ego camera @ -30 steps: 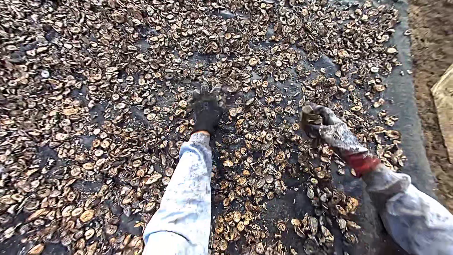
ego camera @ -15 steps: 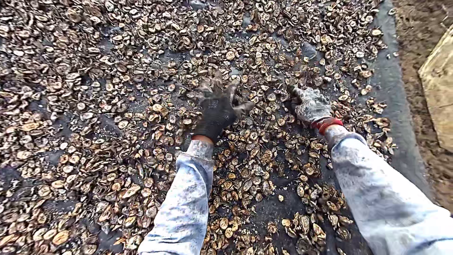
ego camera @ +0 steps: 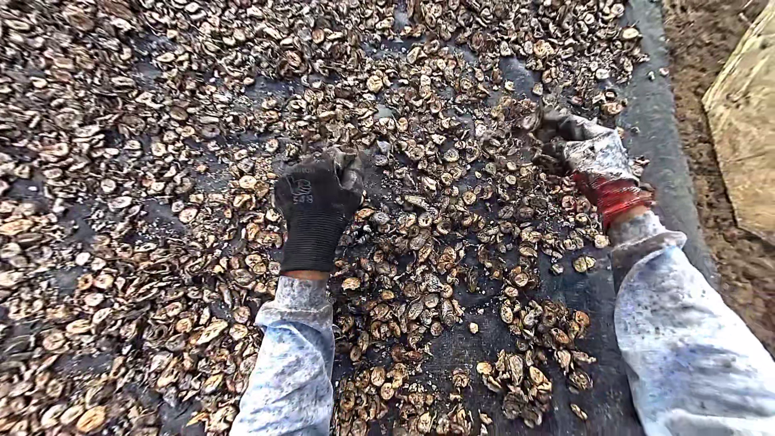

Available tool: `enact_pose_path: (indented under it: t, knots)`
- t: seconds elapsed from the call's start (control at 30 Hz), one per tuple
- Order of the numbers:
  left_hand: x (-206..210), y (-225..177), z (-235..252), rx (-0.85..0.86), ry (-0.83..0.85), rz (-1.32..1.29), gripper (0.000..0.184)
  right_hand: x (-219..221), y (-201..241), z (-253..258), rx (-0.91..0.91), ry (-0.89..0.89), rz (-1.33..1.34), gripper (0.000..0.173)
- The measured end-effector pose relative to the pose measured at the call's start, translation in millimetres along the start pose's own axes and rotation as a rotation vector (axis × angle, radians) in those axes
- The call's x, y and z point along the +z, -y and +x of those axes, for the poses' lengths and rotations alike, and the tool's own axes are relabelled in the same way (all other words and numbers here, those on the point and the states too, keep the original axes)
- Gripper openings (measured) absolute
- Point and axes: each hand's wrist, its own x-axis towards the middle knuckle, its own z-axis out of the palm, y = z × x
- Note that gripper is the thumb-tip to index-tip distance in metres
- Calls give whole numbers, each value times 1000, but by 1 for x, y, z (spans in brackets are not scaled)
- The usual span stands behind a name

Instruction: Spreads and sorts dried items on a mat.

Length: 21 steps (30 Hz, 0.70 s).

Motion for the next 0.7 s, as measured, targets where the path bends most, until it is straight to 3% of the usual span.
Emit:
enact_pose_path:
  t: [0.07, 0.1, 0.13, 0.2, 0.27, 0.3, 0.4, 0.5, 0.57, 0.7]
  knots:
    - [6, -8, -17, 94, 94, -16, 40, 10, 2, -32, 29, 36, -98, 30]
    - [16, -16, -23, 187, 123, -35, 46, 15, -2, -55, -1, 85, -221, 35]
    - [27, -26, -30, 284, 159, -75, 49, 19, -9, -81, -61, 125, -361, 50]
    - [51, -56, -46, 433, 223, -115, 56, 25, -22, -127, -36, 299, -662, 99]
    - [86, -79, -62, 533, 272, -104, 58, 34, -44, -187, 99, 365, -782, 115]
    - [100, -85, -72, 544, 306, -112, 56, 39, -59, -221, 142, 303, -764, 109]
    - [103, -89, -90, 548, 372, -192, 37, 61, -99, -289, 63, -123, -698, 56]
    - [86, -80, -91, 439, 489, -324, 26, 42, -82, -263, 197, -215, -360, 43]
    - [79, -74, -86, 396, 376, -414, 28, 26, -68, -216, 295, -337, -117, 35]
    - [50, -75, -76, 257, 384, -478, 27, -8, -45, -110, 267, -299, 207, 48]
